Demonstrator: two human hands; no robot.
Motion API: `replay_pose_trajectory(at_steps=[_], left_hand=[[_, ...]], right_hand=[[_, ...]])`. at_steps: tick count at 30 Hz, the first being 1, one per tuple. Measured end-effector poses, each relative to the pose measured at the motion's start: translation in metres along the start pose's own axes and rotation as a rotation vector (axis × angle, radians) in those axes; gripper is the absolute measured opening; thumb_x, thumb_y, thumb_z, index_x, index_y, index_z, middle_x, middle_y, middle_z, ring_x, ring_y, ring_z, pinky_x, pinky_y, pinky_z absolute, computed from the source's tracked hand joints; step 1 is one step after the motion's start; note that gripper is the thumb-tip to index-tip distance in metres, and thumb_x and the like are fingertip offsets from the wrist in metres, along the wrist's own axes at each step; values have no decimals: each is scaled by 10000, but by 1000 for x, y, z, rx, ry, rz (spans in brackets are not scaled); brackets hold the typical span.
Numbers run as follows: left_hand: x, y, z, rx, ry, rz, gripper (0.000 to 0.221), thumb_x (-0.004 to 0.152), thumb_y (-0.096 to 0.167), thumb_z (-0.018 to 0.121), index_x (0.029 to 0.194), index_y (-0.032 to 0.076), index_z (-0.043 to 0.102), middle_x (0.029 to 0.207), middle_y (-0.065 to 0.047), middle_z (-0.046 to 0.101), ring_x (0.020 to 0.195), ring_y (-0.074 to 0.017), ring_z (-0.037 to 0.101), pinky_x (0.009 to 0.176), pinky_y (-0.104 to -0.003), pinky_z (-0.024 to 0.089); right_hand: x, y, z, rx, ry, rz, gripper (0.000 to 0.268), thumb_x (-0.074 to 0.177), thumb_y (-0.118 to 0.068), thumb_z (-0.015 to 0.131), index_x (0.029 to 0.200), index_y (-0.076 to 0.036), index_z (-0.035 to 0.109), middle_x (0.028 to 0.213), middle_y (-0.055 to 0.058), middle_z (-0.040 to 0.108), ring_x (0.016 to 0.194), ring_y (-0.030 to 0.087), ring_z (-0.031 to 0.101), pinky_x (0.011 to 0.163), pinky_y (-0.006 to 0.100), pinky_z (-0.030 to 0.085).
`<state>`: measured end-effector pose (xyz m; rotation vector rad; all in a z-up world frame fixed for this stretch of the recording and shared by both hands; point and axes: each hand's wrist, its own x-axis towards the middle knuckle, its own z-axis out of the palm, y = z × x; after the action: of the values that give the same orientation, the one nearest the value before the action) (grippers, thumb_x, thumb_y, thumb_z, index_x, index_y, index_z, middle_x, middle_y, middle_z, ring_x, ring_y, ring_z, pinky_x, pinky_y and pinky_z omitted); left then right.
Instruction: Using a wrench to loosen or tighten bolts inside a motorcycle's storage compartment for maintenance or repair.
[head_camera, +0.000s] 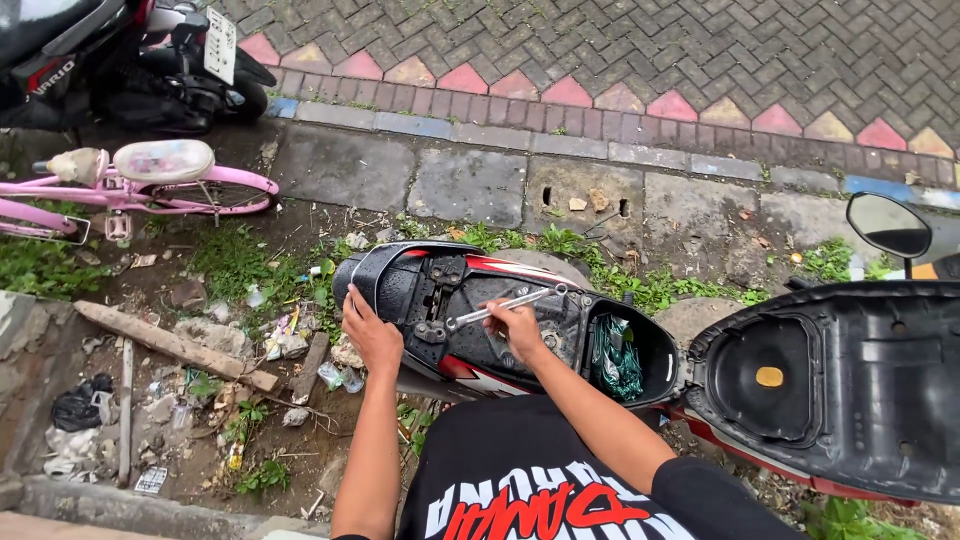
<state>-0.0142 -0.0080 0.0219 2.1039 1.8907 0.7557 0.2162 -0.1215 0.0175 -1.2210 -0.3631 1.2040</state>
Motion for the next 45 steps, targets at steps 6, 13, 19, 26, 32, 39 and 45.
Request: replay_pose_trajectory(at_steps=[6,13,19,26,32,39,45], left_hand=[[1,-11,13,19,25,13,1049,692,-135,615,1652,52,237,1520,-214,367,1267,-443,462,1058,-557,430],[-1,-3,6,20,16,-7,1076,691,-146,609,1666,73,211,1516,-197,366,1272,-433,456,1014,-565,451],[-1,-4,5,7,10,13,1064,692,-154,613,1658,46,216,1506,-221,372,1261,-456,456,1013,-583,451],[-2,4,-3,-12,29,25,1024,713,-162,586,1650,31,222,1481,-245,387,1231,-479,479,991,-598,463],[-1,0,1,-17,29,30,1036,712,-155,601,1653,35,214,1481,-247,388,1222,-484,485,973,-606,473],[-1,-4,1,-89,-14,32,1064,727,-210,594,1666,44,163,1482,-262,359,1214,-469,470,988,-573,443],[5,3,1,-86,4,36,1050,721,-231,592,1648,10,162,1473,-286,366,1212,-498,482,998,-606,439]], right_hand=[[14,-11,1,208,91,39,372,969,-293,619,1146,6,750,725,168,726,547,209,662,519,269,535],[11,3,0,175,102,0,324,944,-208,636,1149,14,754,704,193,729,504,201,644,491,252,524],[-4,-11,7,226,61,-31,377,981,-271,596,1186,12,736,762,224,750,536,224,671,514,264,532],[-2,-15,3,116,258,-219,403,1026,-289,503,1128,-11,777,626,141,672,458,149,577,475,222,474],[-12,-29,10,-76,206,-415,277,1016,-175,555,1067,-10,770,655,187,686,469,173,595,482,242,485],[-26,-17,19,-173,-27,-340,335,987,-145,501,1108,17,768,798,227,757,550,202,659,545,266,515],[-27,-10,17,-115,-136,-211,364,976,-136,496,1188,69,709,860,268,744,590,238,689,554,290,539]])
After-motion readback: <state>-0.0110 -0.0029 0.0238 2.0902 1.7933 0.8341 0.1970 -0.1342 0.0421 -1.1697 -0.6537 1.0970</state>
